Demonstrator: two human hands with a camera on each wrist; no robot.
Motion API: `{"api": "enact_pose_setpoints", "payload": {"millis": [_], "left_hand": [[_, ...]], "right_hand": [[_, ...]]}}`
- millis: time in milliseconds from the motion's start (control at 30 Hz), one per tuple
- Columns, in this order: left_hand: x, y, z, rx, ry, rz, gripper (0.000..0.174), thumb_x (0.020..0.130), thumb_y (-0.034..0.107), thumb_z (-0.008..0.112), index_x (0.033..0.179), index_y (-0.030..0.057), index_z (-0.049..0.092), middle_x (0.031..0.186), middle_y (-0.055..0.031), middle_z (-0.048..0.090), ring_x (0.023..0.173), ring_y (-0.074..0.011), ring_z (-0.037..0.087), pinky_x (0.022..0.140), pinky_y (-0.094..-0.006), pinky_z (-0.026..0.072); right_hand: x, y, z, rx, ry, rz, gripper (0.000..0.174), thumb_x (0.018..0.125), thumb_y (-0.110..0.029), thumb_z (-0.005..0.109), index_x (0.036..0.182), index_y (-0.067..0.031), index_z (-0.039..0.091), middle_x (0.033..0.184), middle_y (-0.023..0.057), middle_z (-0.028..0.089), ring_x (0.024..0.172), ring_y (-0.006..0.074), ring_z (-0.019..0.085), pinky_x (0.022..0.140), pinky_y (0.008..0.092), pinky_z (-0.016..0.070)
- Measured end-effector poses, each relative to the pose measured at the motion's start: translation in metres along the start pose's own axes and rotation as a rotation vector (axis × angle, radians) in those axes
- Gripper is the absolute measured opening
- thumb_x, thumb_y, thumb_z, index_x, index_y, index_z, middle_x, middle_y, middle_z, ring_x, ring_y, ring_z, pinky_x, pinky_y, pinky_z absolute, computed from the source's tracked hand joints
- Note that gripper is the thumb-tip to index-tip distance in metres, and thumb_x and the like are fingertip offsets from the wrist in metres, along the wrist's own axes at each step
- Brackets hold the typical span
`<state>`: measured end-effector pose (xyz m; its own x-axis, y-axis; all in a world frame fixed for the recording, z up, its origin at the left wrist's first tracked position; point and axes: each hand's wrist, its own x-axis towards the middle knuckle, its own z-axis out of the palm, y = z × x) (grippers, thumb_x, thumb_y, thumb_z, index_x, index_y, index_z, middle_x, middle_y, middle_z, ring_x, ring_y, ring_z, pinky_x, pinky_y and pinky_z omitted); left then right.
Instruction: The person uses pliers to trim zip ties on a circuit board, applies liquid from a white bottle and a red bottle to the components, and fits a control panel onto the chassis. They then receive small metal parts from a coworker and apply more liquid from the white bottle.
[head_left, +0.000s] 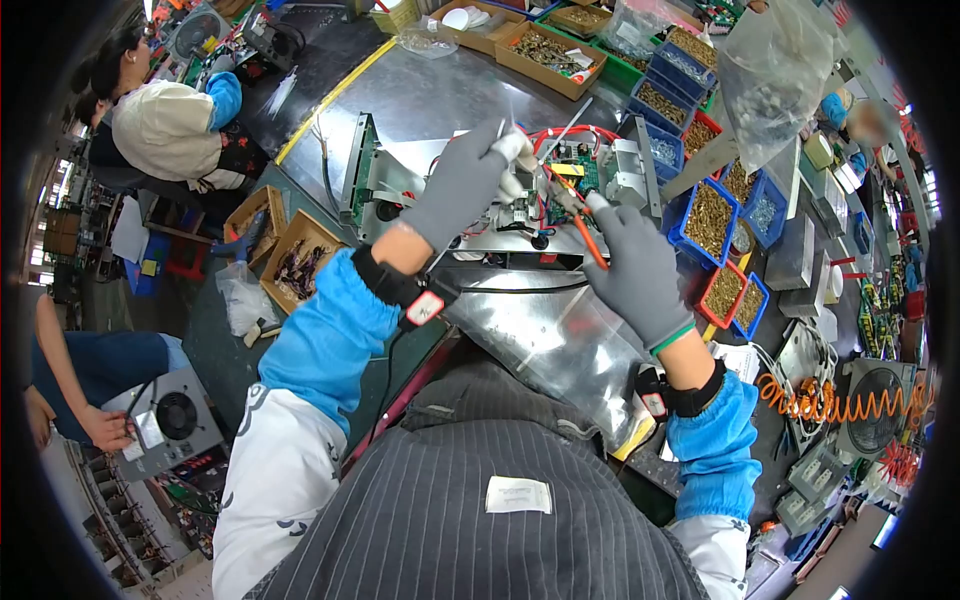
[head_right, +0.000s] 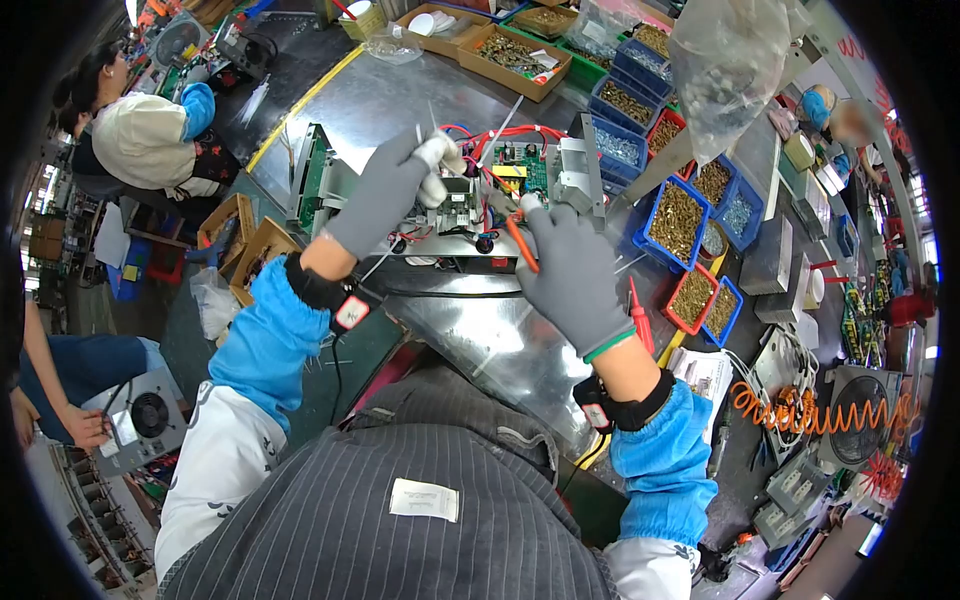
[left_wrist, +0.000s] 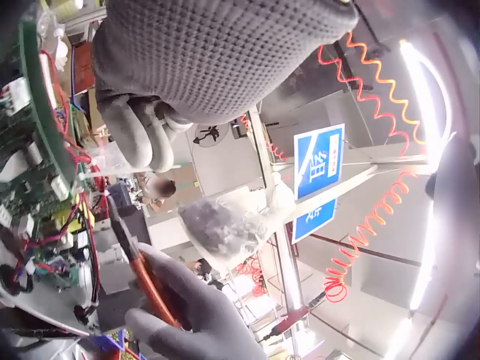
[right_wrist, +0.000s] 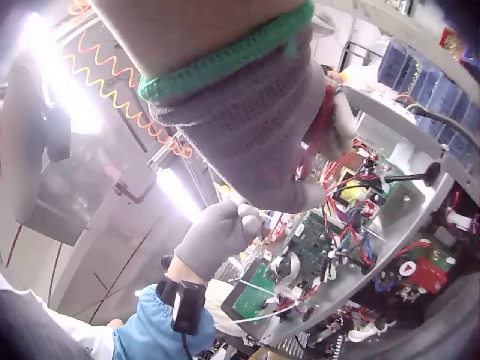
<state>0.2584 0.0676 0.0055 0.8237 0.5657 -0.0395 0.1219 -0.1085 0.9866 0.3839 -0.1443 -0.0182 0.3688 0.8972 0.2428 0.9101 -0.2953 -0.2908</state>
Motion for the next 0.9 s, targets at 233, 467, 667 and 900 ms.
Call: {"api": "enact_pose_setpoints", "payload": {"millis": [233, 467, 667, 900], "left_hand": [[0.061, 0.002, -0.017, 0.204, -0.19, -0.012, 0.03, 0.101, 0.025, 0.052, 0.11, 0.0001, 0.066, 0.083, -0.0074, 0.068, 0.067, -0.0128, 0.066, 0.06, -0.0286, 0.0542], [0.086, -0.003, -0.004, 0.547, -0.34, 0.171, 0.036, 0.093, 0.037, 0.064, 0.115, 0.0086, 0.071, 0.085, -0.0082, 0.071, 0.076, -0.0177, 0.067, 0.07, -0.0323, 0.0519], [0.1, -0.014, -0.003, 0.578, -0.389, 0.208, 0.038, 0.091, 0.04, 0.063, 0.109, 0.0082, 0.073, 0.092, -0.0161, 0.073, 0.087, -0.0311, 0.069, 0.078, -0.0403, 0.0514], [0.094, -0.009, -0.028, 0.471, -0.378, 0.144, 0.035, 0.098, 0.033, 0.056, 0.103, 0.0016, 0.071, 0.077, -0.0027, 0.065, 0.067, -0.0093, 0.056, 0.063, -0.0267, 0.046]], "right_hand": [[0.032, -0.006, 0.008, -0.116, -0.055, 0.105, 0.054, 0.071, -0.021, 0.072, 0.121, -0.0058, 0.058, 0.099, 0.0158, 0.062, 0.09, 0.0349, 0.065, 0.072, 0.0455, 0.0537], [0.049, -0.01, 0.015, -0.127, -0.144, 0.17, 0.052, 0.073, -0.022, 0.071, 0.122, -0.0075, 0.058, 0.098, 0.0171, 0.062, 0.088, 0.0362, 0.066, 0.075, 0.0466, 0.0547], [0.056, -0.01, 0.019, -0.116, -0.115, 0.156, 0.047, 0.075, -0.022, 0.071, 0.118, -0.0081, 0.059, 0.096, 0.0167, 0.063, 0.085, 0.0359, 0.067, 0.074, 0.0455, 0.0551], [0.058, -0.008, 0.018, -0.074, -0.129, 0.091, 0.048, 0.075, -0.02, 0.072, 0.12, -0.0092, 0.06, 0.096, 0.0144, 0.063, 0.084, 0.0357, 0.066, 0.073, 0.0453, 0.0544]]}}
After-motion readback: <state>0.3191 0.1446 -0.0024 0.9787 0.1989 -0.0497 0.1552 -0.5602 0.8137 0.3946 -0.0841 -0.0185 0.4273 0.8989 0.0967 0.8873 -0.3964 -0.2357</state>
